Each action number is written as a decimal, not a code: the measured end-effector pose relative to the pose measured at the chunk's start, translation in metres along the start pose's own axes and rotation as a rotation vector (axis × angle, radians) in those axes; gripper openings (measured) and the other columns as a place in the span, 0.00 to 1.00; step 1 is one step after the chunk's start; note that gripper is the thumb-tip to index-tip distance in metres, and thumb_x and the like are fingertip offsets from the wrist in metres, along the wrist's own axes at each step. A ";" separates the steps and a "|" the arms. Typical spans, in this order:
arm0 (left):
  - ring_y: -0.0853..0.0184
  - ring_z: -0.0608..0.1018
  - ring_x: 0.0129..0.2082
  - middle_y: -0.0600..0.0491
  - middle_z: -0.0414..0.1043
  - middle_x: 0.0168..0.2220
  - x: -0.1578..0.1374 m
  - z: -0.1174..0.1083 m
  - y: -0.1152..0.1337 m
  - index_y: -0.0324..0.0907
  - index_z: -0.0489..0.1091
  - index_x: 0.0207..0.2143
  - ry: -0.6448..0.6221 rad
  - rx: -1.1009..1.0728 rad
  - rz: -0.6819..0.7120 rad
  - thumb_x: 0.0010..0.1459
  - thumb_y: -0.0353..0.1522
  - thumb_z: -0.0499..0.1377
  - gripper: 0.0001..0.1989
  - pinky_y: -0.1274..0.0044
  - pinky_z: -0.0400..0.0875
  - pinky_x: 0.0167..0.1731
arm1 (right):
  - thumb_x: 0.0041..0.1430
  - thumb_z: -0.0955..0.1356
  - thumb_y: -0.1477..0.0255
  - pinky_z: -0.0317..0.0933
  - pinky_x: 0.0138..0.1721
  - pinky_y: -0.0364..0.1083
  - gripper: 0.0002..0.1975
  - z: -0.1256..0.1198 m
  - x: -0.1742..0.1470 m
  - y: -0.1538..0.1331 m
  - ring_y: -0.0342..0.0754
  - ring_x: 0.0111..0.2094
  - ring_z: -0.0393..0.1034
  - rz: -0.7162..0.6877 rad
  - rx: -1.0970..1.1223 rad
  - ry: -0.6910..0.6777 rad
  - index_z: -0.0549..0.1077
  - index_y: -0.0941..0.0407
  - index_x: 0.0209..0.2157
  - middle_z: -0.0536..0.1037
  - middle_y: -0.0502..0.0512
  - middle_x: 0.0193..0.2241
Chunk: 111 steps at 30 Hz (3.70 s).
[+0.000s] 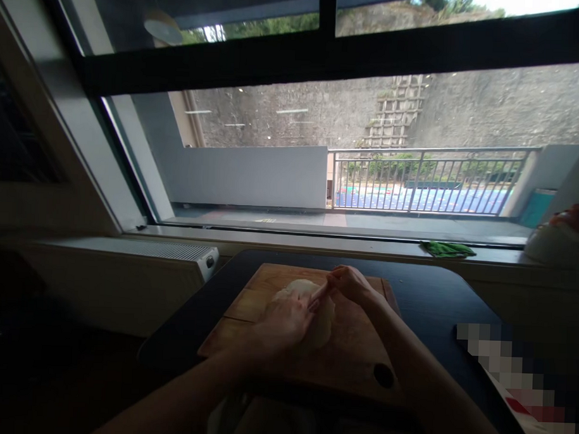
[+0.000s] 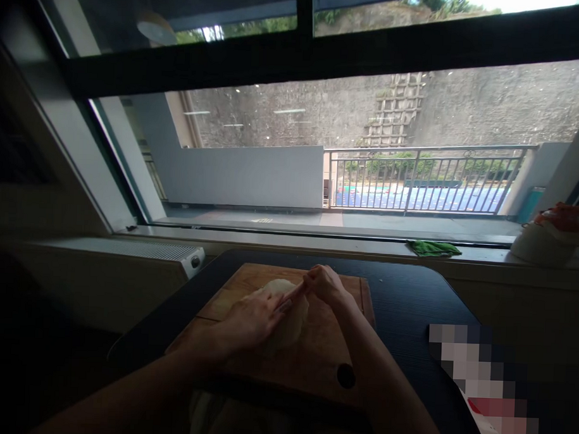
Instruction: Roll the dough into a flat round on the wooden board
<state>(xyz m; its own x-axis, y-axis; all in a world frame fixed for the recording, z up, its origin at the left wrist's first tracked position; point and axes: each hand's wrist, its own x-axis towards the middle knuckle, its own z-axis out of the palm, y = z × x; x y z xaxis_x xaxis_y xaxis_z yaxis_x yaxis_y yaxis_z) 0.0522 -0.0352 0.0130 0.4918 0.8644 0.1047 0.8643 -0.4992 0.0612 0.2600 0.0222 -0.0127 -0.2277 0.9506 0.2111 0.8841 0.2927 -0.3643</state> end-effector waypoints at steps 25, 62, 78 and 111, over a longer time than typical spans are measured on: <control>0.58 0.76 0.30 0.47 0.73 0.33 -0.064 0.006 -0.029 0.52 0.57 0.59 0.044 0.034 -0.170 0.64 0.40 0.41 0.22 0.70 0.66 0.29 | 0.65 0.58 0.64 0.55 0.52 0.56 0.17 0.022 0.026 -0.059 0.52 0.54 0.60 -0.103 -0.259 0.028 0.68 0.57 0.48 0.67 0.57 0.52; 0.60 0.71 0.39 0.52 0.70 0.37 -0.102 0.015 -0.026 0.53 0.61 0.55 0.122 -0.103 -0.005 0.57 0.39 0.57 0.22 0.67 0.60 0.41 | 0.66 0.49 0.61 0.40 0.61 0.51 0.27 0.008 -0.115 -0.041 0.46 0.63 0.39 -0.055 -0.343 -0.081 0.56 0.56 0.60 0.55 0.54 0.61; 0.63 0.68 0.37 0.52 0.68 0.34 -0.074 0.021 -0.042 0.47 0.70 0.43 0.377 -0.036 -0.015 0.64 0.36 0.46 0.14 0.67 0.56 0.40 | 0.65 0.48 0.59 0.39 0.60 0.54 0.29 0.033 -0.093 -0.076 0.51 0.64 0.36 0.080 -0.379 0.027 0.56 0.59 0.60 0.54 0.57 0.62; 0.55 0.61 0.57 0.46 0.69 0.51 0.034 0.013 -0.068 0.41 0.70 0.45 0.119 -0.137 -0.201 0.62 0.42 0.42 0.22 0.54 0.46 0.55 | 0.64 0.49 0.59 0.46 0.56 0.58 0.27 0.021 -0.053 -0.084 0.54 0.63 0.42 0.188 -0.393 0.044 0.62 0.55 0.56 0.58 0.59 0.60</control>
<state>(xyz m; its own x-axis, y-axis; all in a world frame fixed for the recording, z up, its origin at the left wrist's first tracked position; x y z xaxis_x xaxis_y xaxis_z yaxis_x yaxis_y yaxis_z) 0.0114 0.0289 -0.0008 0.2889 0.9378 0.1926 0.9170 -0.3288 0.2256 0.1892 -0.0510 -0.0121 -0.0380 0.9758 0.2155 0.9986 0.0452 -0.0288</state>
